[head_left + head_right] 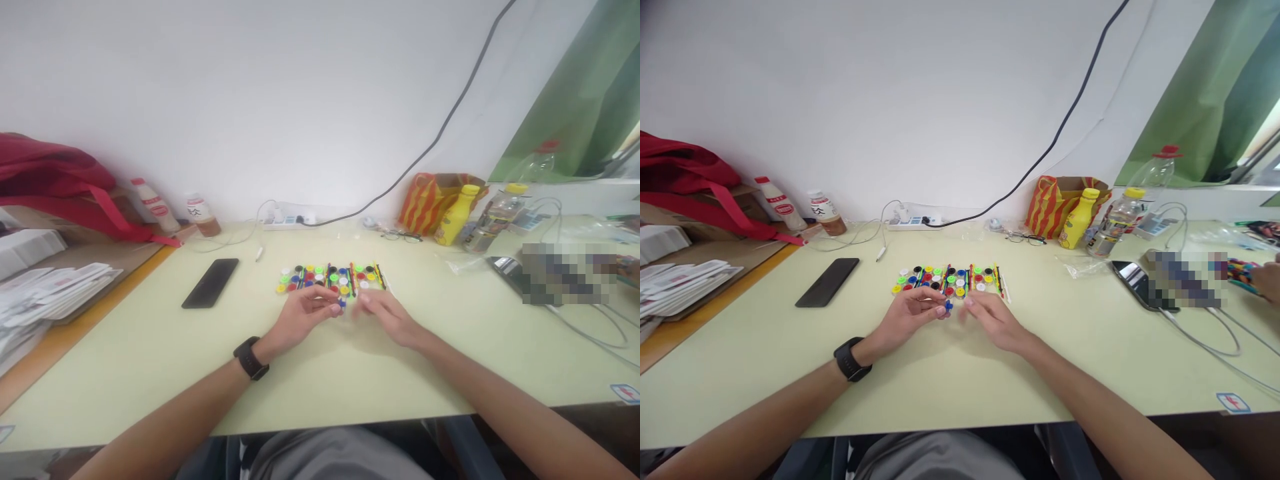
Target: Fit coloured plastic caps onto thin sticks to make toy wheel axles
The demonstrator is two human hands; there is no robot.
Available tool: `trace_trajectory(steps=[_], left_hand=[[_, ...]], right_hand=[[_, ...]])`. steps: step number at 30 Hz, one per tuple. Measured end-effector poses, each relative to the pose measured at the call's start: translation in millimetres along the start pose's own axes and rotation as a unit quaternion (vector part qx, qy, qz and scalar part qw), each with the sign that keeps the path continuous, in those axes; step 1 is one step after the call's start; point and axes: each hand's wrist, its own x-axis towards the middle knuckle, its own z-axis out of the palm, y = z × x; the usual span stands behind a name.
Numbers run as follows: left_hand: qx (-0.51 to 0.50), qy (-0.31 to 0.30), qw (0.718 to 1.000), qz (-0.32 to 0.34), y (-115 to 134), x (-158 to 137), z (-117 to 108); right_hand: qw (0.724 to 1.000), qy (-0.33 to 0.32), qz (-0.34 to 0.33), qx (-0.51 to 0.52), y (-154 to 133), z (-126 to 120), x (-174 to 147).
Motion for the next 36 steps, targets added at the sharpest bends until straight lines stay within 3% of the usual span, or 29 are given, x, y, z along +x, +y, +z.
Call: trace_trajectory(steps=[2,8,19,26,36], left_hand=[[0.004,0.002,1.000,-0.004,0.0,-0.2,0.3],[0.024,0.001,1.000,0.012,-1.3,0.6,2.0],[0.022,-0.010,1.000,0.006,0.4,0.8,1.3],[-0.049,-0.016,0.998,-0.029,-1.3,2.3,0.0],[-0.200,-0.061,0.973,-0.100,3.6,3.3,-10.4]], right_hand=[[0.999,-0.033,0.017,0.020,1.4,-2.9,1.7],[0.997,0.038,0.017,0.065,2.5,-2.5,6.1],[0.999,0.020,0.006,0.049,1.7,0.6,5.2],[0.998,0.056,-0.006,0.035,2.5,-3.7,5.3],[0.991,0.124,-0.007,0.044,3.2,-11.1,7.5]])
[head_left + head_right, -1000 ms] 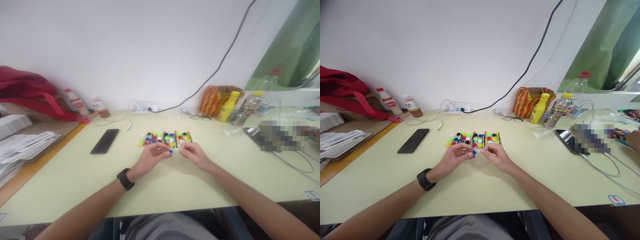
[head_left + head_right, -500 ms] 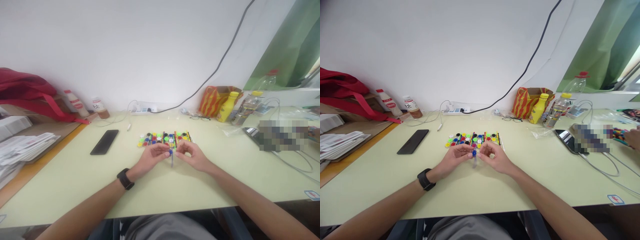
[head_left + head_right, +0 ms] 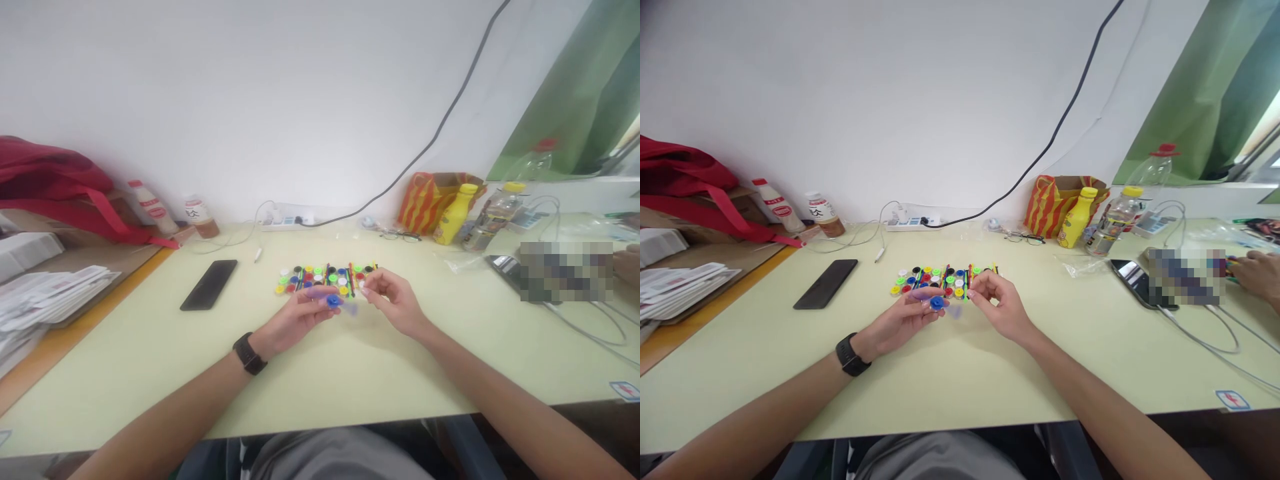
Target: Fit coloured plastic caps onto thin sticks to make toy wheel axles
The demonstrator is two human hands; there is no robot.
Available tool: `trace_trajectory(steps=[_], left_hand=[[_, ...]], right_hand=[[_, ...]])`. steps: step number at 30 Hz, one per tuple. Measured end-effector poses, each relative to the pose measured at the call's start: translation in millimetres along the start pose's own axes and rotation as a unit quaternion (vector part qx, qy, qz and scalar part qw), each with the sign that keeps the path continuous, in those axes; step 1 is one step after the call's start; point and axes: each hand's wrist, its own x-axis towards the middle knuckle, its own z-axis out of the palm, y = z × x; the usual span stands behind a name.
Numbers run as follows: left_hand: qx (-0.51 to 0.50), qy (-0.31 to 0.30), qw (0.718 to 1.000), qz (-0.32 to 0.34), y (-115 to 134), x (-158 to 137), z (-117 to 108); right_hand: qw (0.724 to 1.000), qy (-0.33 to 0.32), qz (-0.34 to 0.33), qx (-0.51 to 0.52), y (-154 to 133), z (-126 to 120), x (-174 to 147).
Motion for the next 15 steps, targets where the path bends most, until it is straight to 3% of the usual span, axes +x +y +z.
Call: trace_trajectory(steps=[15], left_hand=[[-0.044,0.003,0.999,0.003,-1.5,0.8,-3.7]], right_hand=[[0.998,-0.034,0.057,0.011,5.6,0.8,3.4]])
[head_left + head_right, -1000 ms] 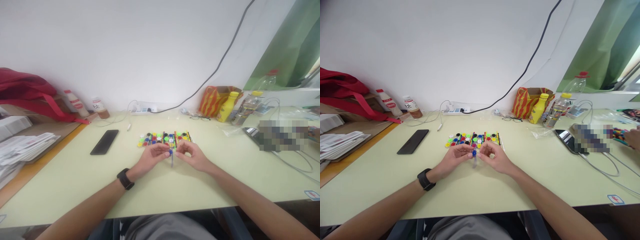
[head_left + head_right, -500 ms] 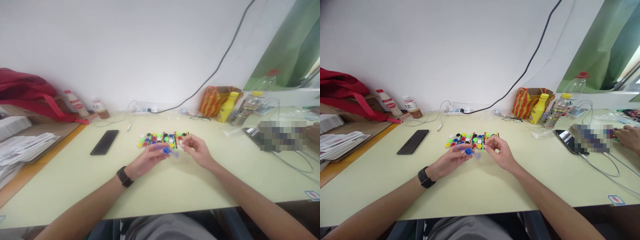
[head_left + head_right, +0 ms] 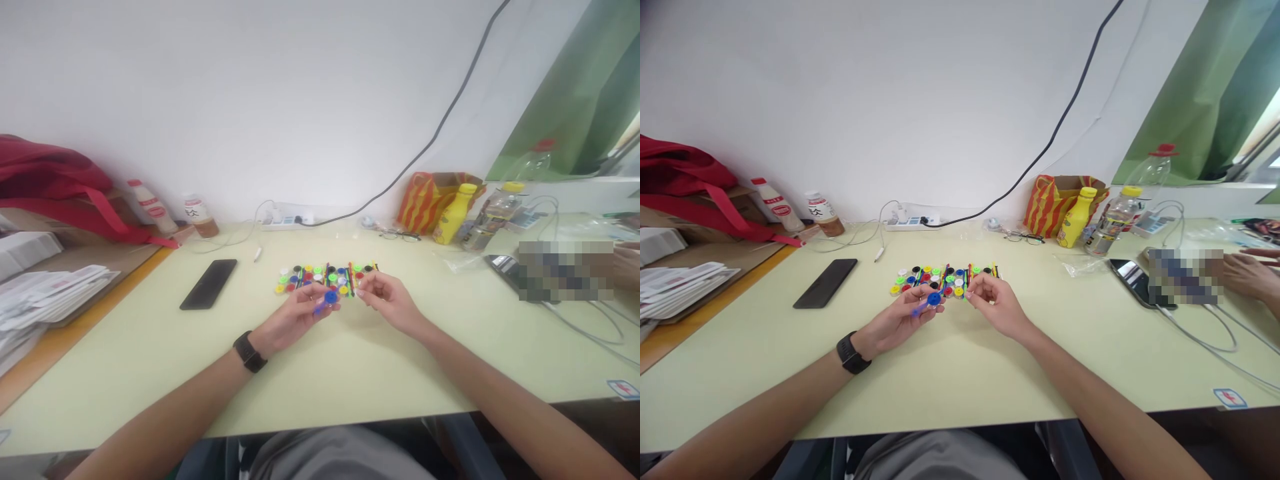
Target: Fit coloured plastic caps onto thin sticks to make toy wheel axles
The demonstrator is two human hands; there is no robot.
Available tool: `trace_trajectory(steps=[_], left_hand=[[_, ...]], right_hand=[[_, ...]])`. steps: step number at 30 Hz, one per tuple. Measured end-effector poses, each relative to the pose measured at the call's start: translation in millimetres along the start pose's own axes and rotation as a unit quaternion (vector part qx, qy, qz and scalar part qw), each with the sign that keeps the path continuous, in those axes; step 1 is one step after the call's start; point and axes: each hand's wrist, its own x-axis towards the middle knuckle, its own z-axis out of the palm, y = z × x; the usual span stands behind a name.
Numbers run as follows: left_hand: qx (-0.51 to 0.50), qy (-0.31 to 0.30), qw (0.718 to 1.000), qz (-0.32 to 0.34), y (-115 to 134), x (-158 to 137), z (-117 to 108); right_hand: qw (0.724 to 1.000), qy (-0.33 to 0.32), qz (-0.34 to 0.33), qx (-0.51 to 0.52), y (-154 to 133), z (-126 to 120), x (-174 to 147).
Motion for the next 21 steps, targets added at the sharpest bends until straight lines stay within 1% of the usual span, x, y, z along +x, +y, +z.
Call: trace_trajectory(steps=[7,13,17,21], left_hand=[[0.021,0.033,0.999,0.006,-0.4,2.0,2.1],[0.093,0.044,0.995,0.006,-2.2,2.3,8.2],[0.129,0.035,0.991,0.006,-3.2,1.1,11.1],[0.154,0.016,0.988,0.014,-4.5,0.4,11.7]], right_hand=[[1.000,0.005,0.007,0.008,0.0,-0.3,-0.1],[1.000,-0.010,-0.025,-0.002,-2.9,1.6,-3.0],[0.998,-0.041,-0.041,-0.024,-4.0,2.5,-4.5],[0.992,-0.107,-0.024,-0.067,-8.0,3.8,-5.4]])
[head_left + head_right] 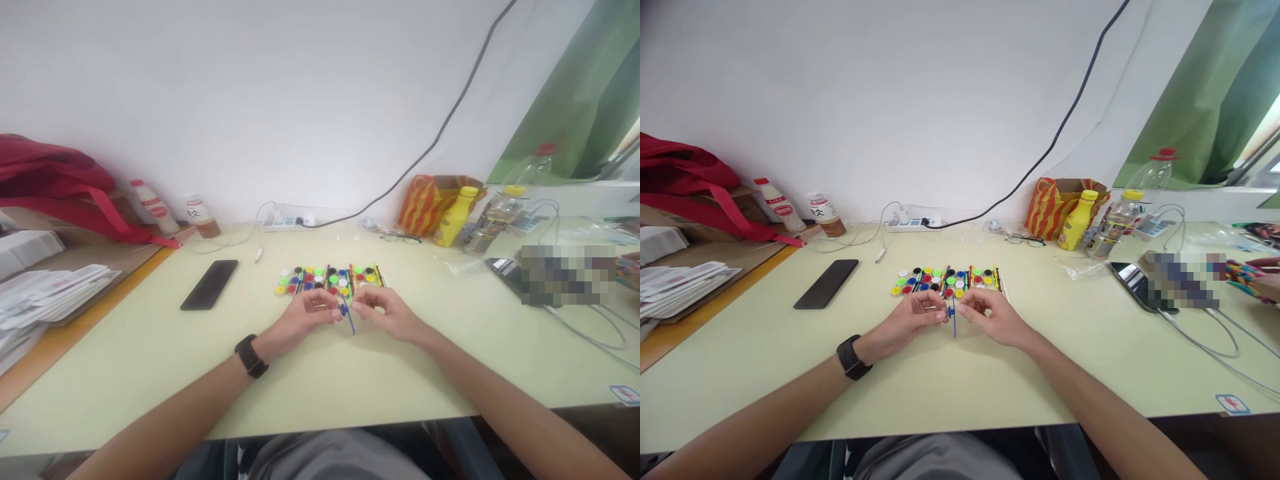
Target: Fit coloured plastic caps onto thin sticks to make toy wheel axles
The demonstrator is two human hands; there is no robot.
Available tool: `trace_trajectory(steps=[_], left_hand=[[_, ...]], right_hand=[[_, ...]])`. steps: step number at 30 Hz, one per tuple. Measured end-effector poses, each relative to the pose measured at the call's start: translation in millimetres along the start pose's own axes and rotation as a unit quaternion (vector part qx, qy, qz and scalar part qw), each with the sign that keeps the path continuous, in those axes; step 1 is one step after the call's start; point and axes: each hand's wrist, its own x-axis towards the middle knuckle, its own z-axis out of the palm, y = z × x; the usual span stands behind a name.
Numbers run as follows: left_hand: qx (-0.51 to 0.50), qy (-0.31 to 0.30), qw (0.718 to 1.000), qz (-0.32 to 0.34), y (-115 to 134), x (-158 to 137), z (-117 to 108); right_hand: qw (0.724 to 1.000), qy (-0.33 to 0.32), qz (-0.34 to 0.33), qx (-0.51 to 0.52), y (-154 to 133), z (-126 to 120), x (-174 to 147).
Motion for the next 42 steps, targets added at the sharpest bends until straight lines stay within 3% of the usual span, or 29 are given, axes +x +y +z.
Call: trace_trajectory(steps=[8,20,23,27,29,32,35,42], left_hand=[[0.044,-0.031,0.998,0.011,-5.5,0.2,-2.1],[0.096,-0.010,0.994,0.043,-4.8,0.1,-1.2],[0.102,0.004,0.994,0.044,-5.0,0.0,-1.9],[0.109,0.006,0.994,0.016,-5.7,-0.1,-1.4],[0.105,0.005,0.994,0.006,-6.8,0.3,-1.7],[0.092,0.004,0.996,0.001,-9.6,1.8,-2.9],[0.090,0.008,0.996,0.000,-11.1,3.3,-3.3],[0.102,0.003,0.995,-0.006,-8.1,1.8,-1.0]], right_hand=[[0.996,-0.084,0.042,-0.002,2.7,6.5,-0.3],[0.991,-0.115,0.038,-0.049,-0.6,3.8,-1.3],[0.990,-0.100,0.042,-0.089,0.0,-5.4,-0.6],[0.981,-0.029,0.065,-0.181,9.4,-31.7,2.8],[0.957,0.013,0.097,-0.272,18.0,-48.4,3.9],[0.889,0.051,0.176,-0.420,32.8,-73.3,3.4],[0.825,0.064,0.258,-0.499,45.8,-95.7,0.8],[0.774,0.131,0.311,-0.535,59.8,-130.7,-4.0]])
